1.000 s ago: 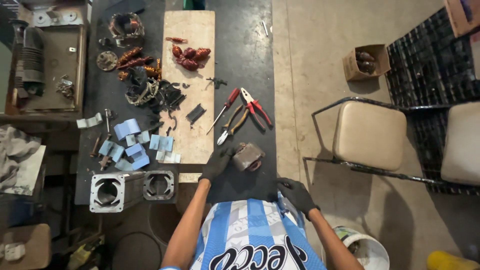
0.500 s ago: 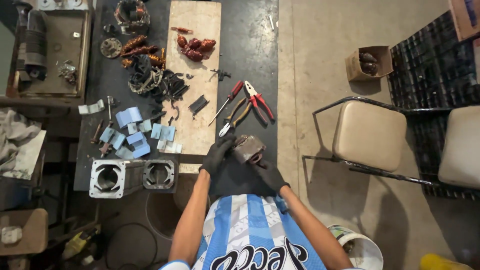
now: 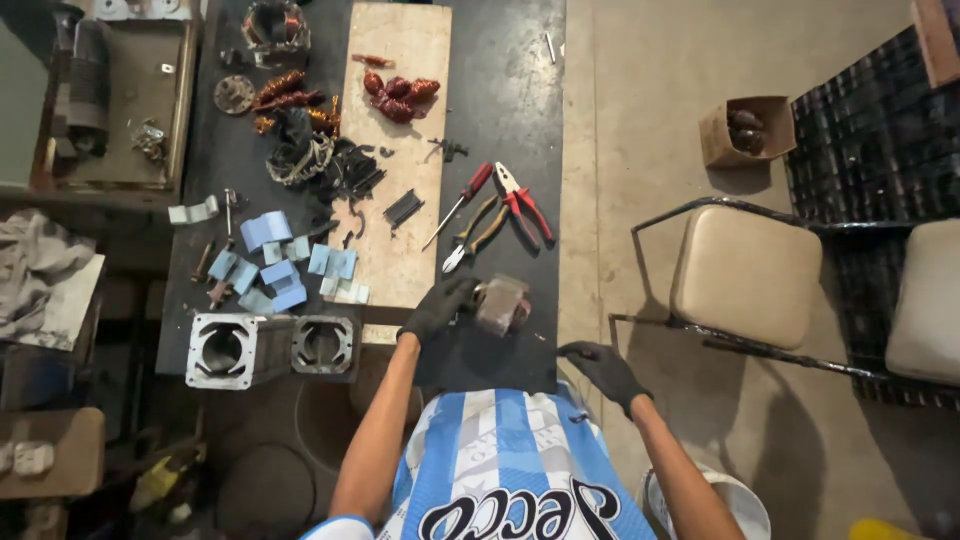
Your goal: Winding copper wire around a metal motor component on a workbench
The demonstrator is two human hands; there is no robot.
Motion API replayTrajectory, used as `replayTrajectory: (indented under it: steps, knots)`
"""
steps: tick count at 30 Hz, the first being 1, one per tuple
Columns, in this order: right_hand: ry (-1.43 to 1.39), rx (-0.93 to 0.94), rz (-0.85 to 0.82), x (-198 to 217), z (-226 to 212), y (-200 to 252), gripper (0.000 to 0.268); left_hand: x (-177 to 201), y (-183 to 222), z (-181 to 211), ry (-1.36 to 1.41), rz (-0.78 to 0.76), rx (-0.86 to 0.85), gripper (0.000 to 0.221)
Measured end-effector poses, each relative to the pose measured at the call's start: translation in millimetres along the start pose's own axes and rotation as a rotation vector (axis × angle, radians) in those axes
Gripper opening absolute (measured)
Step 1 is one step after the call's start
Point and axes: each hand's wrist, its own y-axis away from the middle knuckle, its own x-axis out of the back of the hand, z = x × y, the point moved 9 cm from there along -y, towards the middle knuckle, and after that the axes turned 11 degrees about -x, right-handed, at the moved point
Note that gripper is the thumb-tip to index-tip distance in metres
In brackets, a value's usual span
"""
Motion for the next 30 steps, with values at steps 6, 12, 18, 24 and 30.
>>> replayTrajectory:
  steps: [6,12,18,24,30]
  knots:
    - [0.246,0.045,0.132,-40,5,-61,0.036,-4,26,-29,0.194,0.165,0.124,0.070]
    - [0.130,0.056,-0.019,-15,11,-47,0.042,3,27,-42,0.320,0.212,0.155,0.053]
    - [0.231,-0.194,0.112,45,15,-7,0.040,8,42,-23,0.177,0.242,0.074,0.041]
    - [0.006,-0.314,0.157,89,87,6,0.052,1,48,-23,0.048,0.155,0.136,0.077]
    - [-0.033,-0.275,0.361,113,122,-37,0.053,12,58,11,-0.057,0.227,0.189,0.069]
